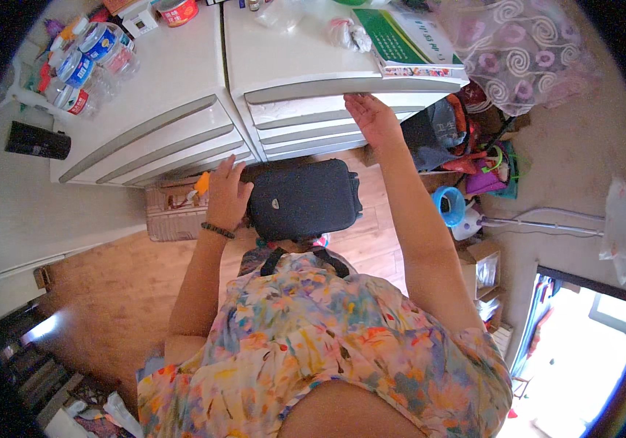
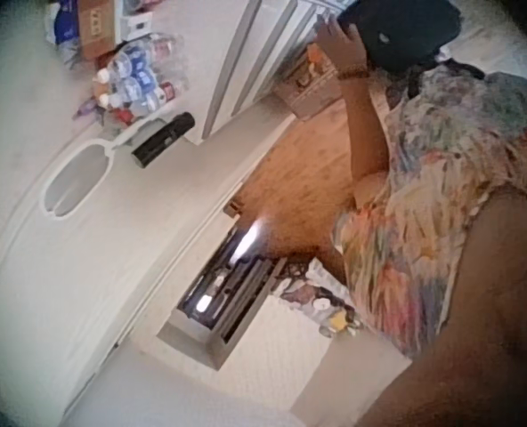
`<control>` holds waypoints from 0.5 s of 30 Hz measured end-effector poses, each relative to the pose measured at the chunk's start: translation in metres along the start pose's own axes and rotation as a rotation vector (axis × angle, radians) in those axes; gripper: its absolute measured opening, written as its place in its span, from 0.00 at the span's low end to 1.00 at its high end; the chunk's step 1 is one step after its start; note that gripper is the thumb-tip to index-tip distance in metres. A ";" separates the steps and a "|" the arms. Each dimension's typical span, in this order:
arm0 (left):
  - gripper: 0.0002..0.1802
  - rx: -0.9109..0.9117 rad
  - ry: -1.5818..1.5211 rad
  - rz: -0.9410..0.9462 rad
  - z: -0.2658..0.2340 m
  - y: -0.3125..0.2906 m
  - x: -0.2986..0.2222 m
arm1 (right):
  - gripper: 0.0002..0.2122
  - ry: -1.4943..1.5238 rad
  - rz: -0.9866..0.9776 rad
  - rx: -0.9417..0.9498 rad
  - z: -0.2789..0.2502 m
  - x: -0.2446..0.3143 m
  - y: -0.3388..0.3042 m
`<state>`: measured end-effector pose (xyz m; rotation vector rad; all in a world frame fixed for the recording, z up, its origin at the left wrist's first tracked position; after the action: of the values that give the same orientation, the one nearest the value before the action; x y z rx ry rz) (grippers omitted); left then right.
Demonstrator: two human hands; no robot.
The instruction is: The person opens a white drawer, rummages through items, and retrieves a small dark pouch. They open the pouch, check its contents, close it, and place it back in the drawer before closing the drawer. The person then moves to a black suitcase on the floor, opens it, and pulls out a small booklet from a side pocket.
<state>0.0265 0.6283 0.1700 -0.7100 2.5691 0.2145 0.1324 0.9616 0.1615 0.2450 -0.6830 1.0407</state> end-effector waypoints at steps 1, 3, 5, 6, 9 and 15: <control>0.26 0.000 0.005 0.004 0.006 -0.006 0.003 | 0.16 0.000 -0.011 -0.002 0.003 0.002 -0.002; 0.26 0.029 0.003 0.001 0.015 -0.013 0.007 | 0.17 -0.012 -0.010 0.034 0.002 0.001 -0.006; 0.26 0.087 -0.010 -0.016 0.023 -0.018 0.010 | 0.17 -0.017 -0.004 0.025 -0.004 0.001 -0.012; 0.26 0.098 -0.016 -0.012 0.026 -0.021 0.010 | 0.17 -0.016 0.004 0.002 -0.008 0.000 -0.016; 0.26 0.178 -0.055 -0.025 0.038 -0.033 0.010 | 0.16 -0.007 0.045 -0.032 -0.034 -0.007 -0.022; 0.22 0.549 -0.054 -0.092 0.086 -0.068 0.015 | 0.11 -0.095 0.250 -0.360 -0.129 -0.056 -0.031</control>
<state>0.0844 0.5866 0.0854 -0.5935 2.3681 -0.4774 0.1932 0.9702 0.0309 -0.1078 -0.9908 1.1264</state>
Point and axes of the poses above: each hand's wrist, its own y-axis towards the middle knuckle, its own z-axis out of the palm, x = y × z, the point moved 7 cm from there along y, towards the middle knuckle, and after that the axes turned 10 degrees about x, right-handed, at the moved point
